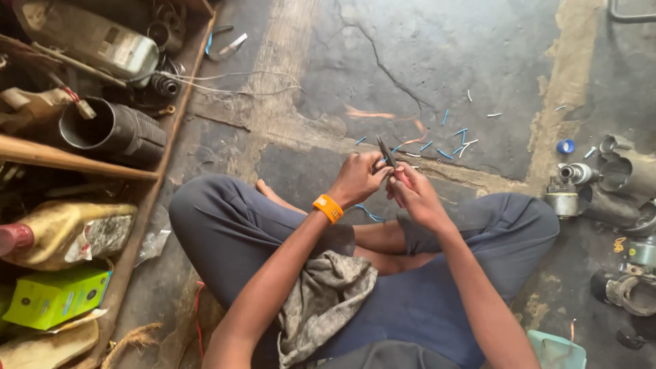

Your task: The person sits on the floor and uses pliers to strip the insulation from several copper and blue wires. They repeatedly grip the wire ends, pull the insulation off, and drop the stripped pieces onto the floor.

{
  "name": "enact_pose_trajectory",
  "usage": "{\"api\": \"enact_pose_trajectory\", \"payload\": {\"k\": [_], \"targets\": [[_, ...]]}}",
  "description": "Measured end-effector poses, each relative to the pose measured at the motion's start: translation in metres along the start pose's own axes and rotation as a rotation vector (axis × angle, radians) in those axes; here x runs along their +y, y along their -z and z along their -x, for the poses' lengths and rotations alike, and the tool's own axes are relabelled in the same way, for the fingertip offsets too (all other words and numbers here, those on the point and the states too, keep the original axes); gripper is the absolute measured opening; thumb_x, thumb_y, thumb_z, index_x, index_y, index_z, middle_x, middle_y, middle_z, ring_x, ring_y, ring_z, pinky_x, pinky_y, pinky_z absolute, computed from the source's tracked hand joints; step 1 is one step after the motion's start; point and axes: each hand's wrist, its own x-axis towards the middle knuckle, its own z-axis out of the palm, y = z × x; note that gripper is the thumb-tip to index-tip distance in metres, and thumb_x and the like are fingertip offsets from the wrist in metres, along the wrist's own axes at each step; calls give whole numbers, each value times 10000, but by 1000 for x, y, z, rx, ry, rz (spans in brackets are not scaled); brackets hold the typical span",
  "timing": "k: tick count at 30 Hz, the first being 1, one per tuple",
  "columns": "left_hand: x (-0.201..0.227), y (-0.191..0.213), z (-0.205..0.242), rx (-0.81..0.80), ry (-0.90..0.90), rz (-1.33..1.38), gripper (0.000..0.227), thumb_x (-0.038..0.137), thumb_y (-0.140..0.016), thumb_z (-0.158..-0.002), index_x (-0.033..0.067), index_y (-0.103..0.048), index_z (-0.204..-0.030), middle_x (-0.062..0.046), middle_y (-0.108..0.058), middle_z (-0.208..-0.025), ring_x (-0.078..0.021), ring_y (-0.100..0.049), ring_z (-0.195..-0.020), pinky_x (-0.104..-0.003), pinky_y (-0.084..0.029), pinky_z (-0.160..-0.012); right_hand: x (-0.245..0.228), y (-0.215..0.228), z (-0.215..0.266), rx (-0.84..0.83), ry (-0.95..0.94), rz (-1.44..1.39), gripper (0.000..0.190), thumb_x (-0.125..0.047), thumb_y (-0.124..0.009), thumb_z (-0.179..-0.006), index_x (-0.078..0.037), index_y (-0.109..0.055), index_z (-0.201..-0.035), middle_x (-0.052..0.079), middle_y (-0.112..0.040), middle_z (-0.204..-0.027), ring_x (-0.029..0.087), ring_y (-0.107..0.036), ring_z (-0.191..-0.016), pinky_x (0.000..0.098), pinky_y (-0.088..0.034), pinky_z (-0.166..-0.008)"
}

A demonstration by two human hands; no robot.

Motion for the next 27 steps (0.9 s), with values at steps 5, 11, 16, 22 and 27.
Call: {"api": "enact_pose_trajectory", "payload": {"k": [5, 11, 16, 22, 27], "targets": [[10, 3, 8, 5, 5, 91, 192, 154, -735, -875, 0, -644, -805, -156, -615, -626, -244, -580, -509, -387, -465, -535, -19, -9, 10, 6, -29, 46, 111, -155, -555, -1045, -76, -576, -1120, 12, -628, -810, 35, -466, -588, 220, -398, -538], [7, -1, 8, 71, -31, 151, 178, 140, -748, -874, 4, -652, -811, -142, -624, -646, -173, -597, -516, -353, -464, -520, -25, -12, 11, 36, -45, 38, 117, -154, -559, -1041, -73, -578, -1123, 14, -634, -817, 32, -459, -583, 219, -390, -531], [1, -6, 10, 86, 6, 93, 276, 148, -771, -876, -13, -595, -739, -149, -578, -596, -144, -507, -499, -350, -434, -500, -22, -13, 12, 41, -39, 21, 107, -140, -560, -1032, -76, -566, -1118, 10, -625, -818, 28, -480, -592, 217, -399, -532], [-4, -9, 10, 97, 46, 73, 359, 197, -786, -881, 0, -576, -667, -130, -553, -537, -112, -475, -468, -348, -413, -460, -22, -14, 12, 43, -50, 43, 86, -140, -552, -1037, -71, -555, -1088, 9, -614, -800, 32, -477, -575, 218, -399, -519], [-6, -11, 11, 121, 60, 38, 368, 227, -803, -867, 2, -609, -651, -138, -559, -532, -120, -469, -450, -348, -411, -452, -24, -17, 13, 54, -62, 64, 92, -147, -547, -1032, -81, -561, -1094, 9, -614, -790, 37, -478, -571, 222, -397, -513]]}}
